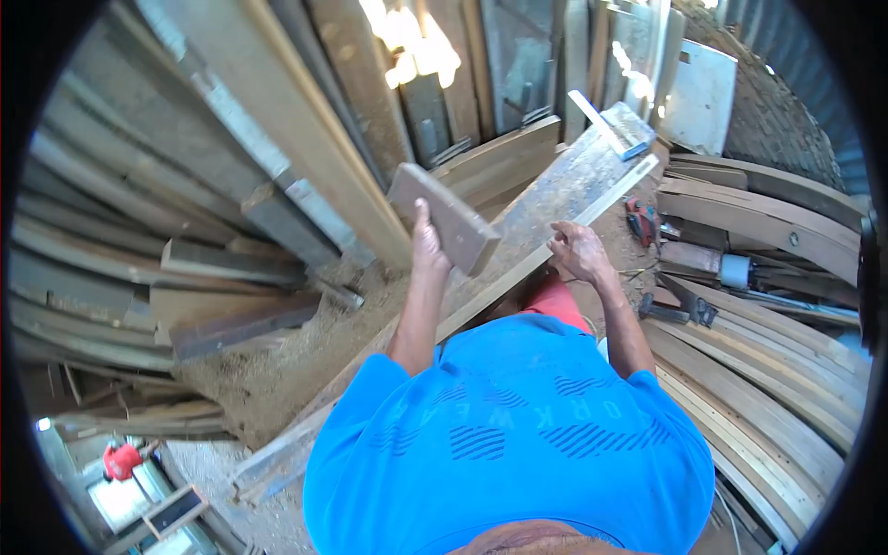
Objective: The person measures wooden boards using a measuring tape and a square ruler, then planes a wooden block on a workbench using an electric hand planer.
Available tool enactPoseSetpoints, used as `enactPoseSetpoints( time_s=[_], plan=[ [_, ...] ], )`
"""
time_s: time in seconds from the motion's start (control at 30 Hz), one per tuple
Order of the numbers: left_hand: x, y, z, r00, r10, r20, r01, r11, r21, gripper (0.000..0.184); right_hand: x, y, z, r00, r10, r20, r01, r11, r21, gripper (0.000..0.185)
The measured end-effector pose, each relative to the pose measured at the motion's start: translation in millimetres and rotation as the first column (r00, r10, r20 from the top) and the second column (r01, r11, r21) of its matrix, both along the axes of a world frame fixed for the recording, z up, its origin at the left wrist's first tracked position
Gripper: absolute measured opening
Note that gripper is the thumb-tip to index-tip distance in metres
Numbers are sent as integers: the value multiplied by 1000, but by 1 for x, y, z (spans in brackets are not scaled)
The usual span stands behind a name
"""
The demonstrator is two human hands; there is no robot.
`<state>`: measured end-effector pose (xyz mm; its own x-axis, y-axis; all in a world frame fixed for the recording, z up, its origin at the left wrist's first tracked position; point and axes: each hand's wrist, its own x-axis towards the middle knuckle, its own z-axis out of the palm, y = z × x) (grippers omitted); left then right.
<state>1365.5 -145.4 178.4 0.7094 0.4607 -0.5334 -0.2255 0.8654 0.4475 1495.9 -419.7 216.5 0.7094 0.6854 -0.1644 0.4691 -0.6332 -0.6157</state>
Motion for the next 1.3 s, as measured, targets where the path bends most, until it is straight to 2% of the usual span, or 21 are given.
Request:
enactPoseSetpoints(
  time_s=[0.07,0.2,0.3,0.37,0.4,0.43,0.47,0.5,0.53,0.57,0.6,0.63,0.67,0.7,0.8,0.9,1.0,1.1,1.2,1.27,1.3],
  plan=[
    [13,-1,1,1000,12,-2,-12,1000,-25,55,46,-9,-13,995,-29,92,35,998,-59,44],
    [29,-6,-18,990,39,-136,-35,999,30,54,160,-20,-38,970,-106,220,176,928,-329,44],
    [53,-10,-22,983,99,-156,-82,990,115,51,252,-20,-62,963,-162,215,241,875,-420,43],
    [59,-15,-41,966,173,-191,-142,976,167,50,323,-34,-135,951,-153,268,266,846,-462,37],
    [66,-23,-36,956,186,-228,-120,953,277,51,351,-48,-170,944,-69,323,218,866,-449,27],
    [79,-32,-26,936,226,-271,-109,915,389,52,377,-55,-194,931,-89,353,230,895,-382,25],
    [86,-38,-18,902,288,-321,-98,862,497,54,396,-56,-207,955,-154,254,242,898,-368,28],
    [91,-43,-15,878,340,-338,-121,840,529,55,415,-60,-224,971,-146,190,211,897,-388,29],
    [97,-48,-14,854,384,-351,-138,818,559,56,436,-65,-243,989,-64,131,114,899,-423,29],
    [100,-51,-8,836,427,-344,-148,780,607,55,450,-61,-249,998,-20,61,51,827,-559,29],
    [104,-54,-5,823,456,-339,-145,746,650,55,469,-73,-285,997,27,68,20,799,-602,34],
    [103,-57,-7,809,463,-360,-134,744,655,54,476,-83,-313,979,124,160,7,769,-639,41],
    [101,-60,-7,801,462,-382,-117,746,656,53,470,-84,-310,975,84,207,55,807,-588,43],
    [99,-62,-8,797,451,-401,-97,751,653,52,467,-81,-305,964,140,228,32,784,-620,38],
    [95,-72,-3,756,507,-415,-51,677,734,51,453,-50,-275,963,223,153,-3,573,-820,45],
    [90,-76,7,738,529,-419,-20,637,770,51,451,-39,-268,984,8,178,123,693,-710,40],
    [81,-78,5,707,600,-375,-56,576,815,52,482,-65,-321,912,348,216,-88,681,-727,40],
    [64,-81,4,692,622,-366,-97,584,806,53,490,-72,-378,874,353,334,-138,839,-526,44],
    [40,-83,3,681,640,-356,-148,596,789,52,409,22,-265,898,370,239,-188,813,-550,44],
    [23,-84,4,683,663,-306,-198,571,796,51,378,60,-269,881,411,235,-310,876,-371,43],
    [13,-86,5,680,677,-281,-228,559,797,51,355,81,-257,903,377,208,-306,902,-305,42]
  ],
)
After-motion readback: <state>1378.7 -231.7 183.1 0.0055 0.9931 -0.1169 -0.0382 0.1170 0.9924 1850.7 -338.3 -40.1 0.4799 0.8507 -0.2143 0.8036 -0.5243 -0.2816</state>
